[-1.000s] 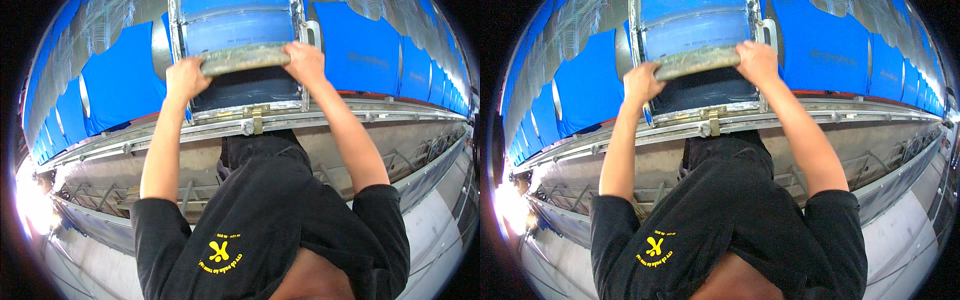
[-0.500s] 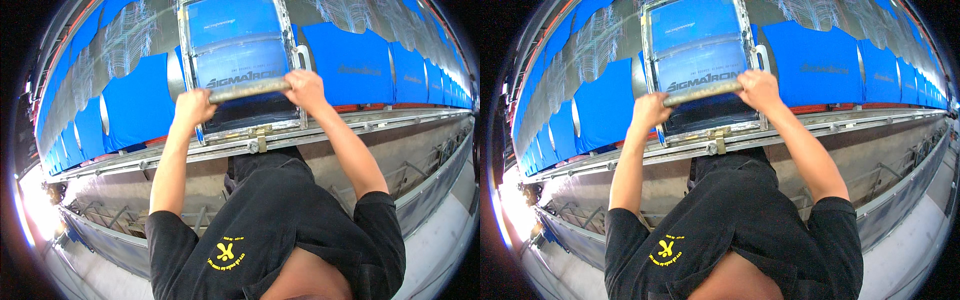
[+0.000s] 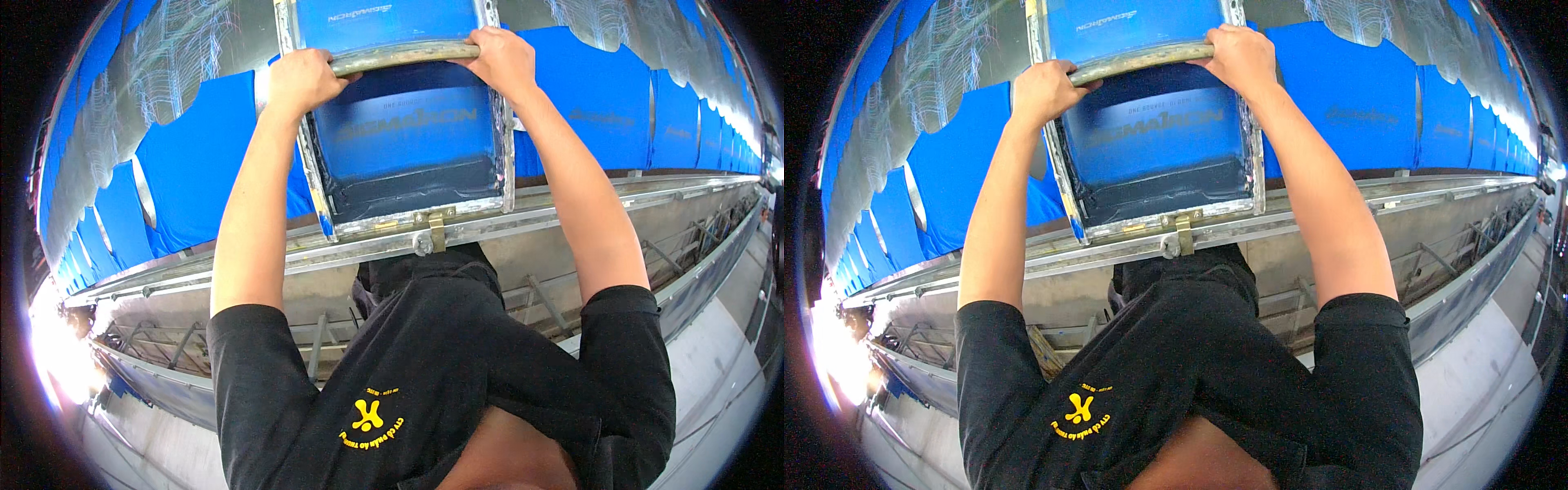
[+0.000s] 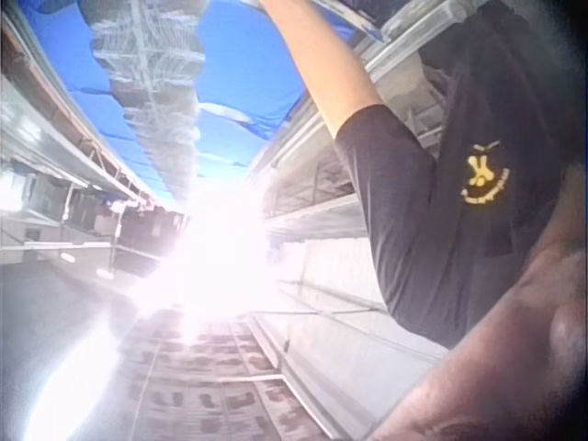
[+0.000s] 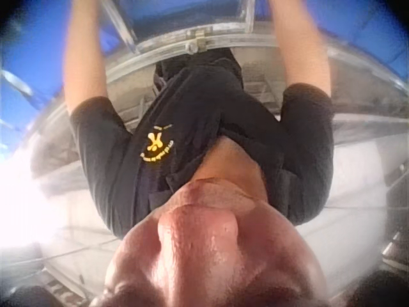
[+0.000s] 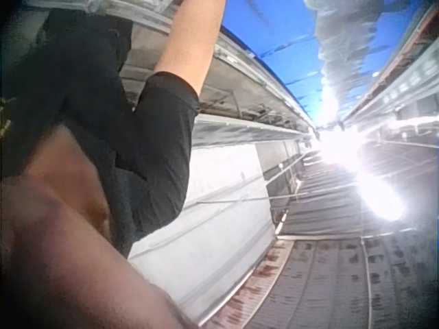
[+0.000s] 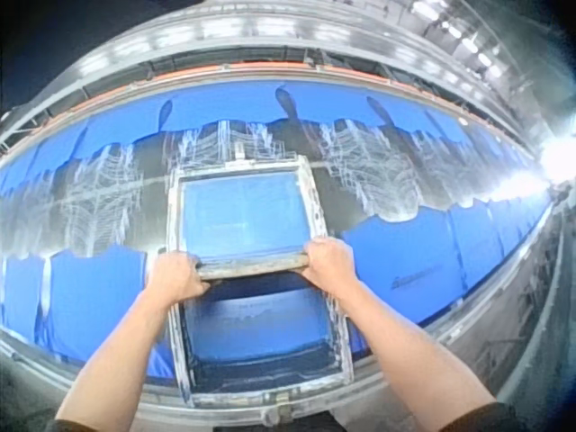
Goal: The person repeatedly uses a squeegee to pull ink across a screen-printing frame mounted on a conveyor. The operator moves the frame along the line between strokes and continues the same motion throughout the clip.
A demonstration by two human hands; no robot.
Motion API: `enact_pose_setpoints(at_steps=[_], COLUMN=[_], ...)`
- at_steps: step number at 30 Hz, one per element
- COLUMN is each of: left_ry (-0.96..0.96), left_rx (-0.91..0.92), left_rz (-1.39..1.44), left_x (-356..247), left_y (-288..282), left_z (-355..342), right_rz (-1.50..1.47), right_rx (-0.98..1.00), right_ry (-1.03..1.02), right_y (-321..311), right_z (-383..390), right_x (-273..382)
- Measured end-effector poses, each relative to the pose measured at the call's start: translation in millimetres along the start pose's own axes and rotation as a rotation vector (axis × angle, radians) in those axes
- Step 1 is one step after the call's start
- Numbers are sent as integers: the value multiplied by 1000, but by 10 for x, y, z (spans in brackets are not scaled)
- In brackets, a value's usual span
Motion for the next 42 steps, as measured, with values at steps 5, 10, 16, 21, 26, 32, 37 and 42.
enact_pose_setpoints(at_steps=[5,10,16,21,26,32,37,42], left_ry=[-27,-64,-90,-10,26,47,57,-6], left_rx=[4,22,-16,10,179,68,59,19], left_rz=[13,72,129,63,68,15,16,-4], left_x=[-58,-387,-700,-738,-596,-206,6,-15], left_y=[205,797,991,893,402,-149,-69,176], left_z=[315,1328,2119,2175,1785,753,154,220], right_rz=[2,-18,-147,-139,-195,-90,-29,29], right_rx=[50,113,-21,13,47,-57,80,97], right_ry=[-2,-4,-63,-86,-133,-101,-40,70], right_y=[44,106,59,-26,-306,-521,-311,-52], right_z=[327,1353,2277,2347,1816,673,65,189], right_x=[131,338,593,636,513,259,39,156])
Point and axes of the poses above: each hand's wrist, its own z-axis away from the middle knuckle, its own y-axis out of the palm, x = y × z, the point moved 5 cm from there along -z, towards the middle knuckle, and after that the axes turned 7 degrees about x, right-handed, at the moved point
